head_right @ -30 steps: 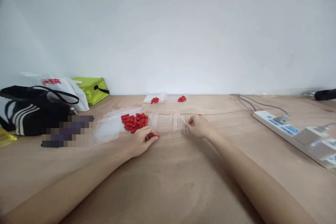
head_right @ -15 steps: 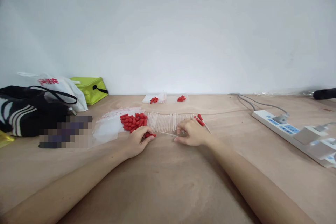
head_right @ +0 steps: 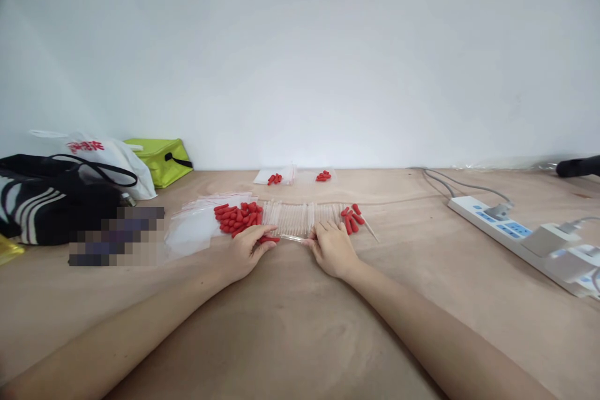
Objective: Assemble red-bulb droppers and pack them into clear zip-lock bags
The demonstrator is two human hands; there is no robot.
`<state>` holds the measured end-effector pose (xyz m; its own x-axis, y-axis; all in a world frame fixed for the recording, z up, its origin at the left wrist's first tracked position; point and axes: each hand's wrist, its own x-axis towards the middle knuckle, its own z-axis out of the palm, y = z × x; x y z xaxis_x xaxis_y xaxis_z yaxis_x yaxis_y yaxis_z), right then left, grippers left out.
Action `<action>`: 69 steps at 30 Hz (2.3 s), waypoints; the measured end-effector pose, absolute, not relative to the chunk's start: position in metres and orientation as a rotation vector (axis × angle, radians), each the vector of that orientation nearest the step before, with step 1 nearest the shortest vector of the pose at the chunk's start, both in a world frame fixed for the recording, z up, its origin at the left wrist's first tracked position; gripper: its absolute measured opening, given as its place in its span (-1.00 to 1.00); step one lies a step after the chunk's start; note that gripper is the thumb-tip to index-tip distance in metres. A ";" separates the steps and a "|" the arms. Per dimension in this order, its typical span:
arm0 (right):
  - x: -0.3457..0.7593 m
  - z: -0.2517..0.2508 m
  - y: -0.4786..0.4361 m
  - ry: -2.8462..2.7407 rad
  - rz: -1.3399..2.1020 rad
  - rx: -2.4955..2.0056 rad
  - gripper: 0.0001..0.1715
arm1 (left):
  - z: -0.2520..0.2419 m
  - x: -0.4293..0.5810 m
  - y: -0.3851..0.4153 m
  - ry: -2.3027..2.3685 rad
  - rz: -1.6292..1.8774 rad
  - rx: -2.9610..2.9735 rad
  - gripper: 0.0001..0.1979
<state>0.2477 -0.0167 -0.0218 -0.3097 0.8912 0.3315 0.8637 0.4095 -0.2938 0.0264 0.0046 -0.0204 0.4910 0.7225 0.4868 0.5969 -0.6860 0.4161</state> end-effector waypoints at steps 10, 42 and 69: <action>0.243 -0.025 -0.019 -2.226 0.215 -1.368 -0.83 | -0.016 0.029 0.003 0.990 1.049 2.564 -0.86; 0.247 -0.022 -0.018 -2.388 0.300 -1.212 -0.63 | -0.016 0.031 -0.003 0.775 1.045 2.745 -0.86; 0.241 -0.015 -0.023 -2.472 0.109 -1.104 -0.66 | -0.018 0.033 -0.002 0.687 0.890 2.812 -0.86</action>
<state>0.2409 -0.0235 -0.0146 -0.5911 0.7262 0.3511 0.6924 0.6801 -0.2410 0.0326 -0.0020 -0.0178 0.7255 0.4529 0.5182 0.3866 -0.8911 0.2376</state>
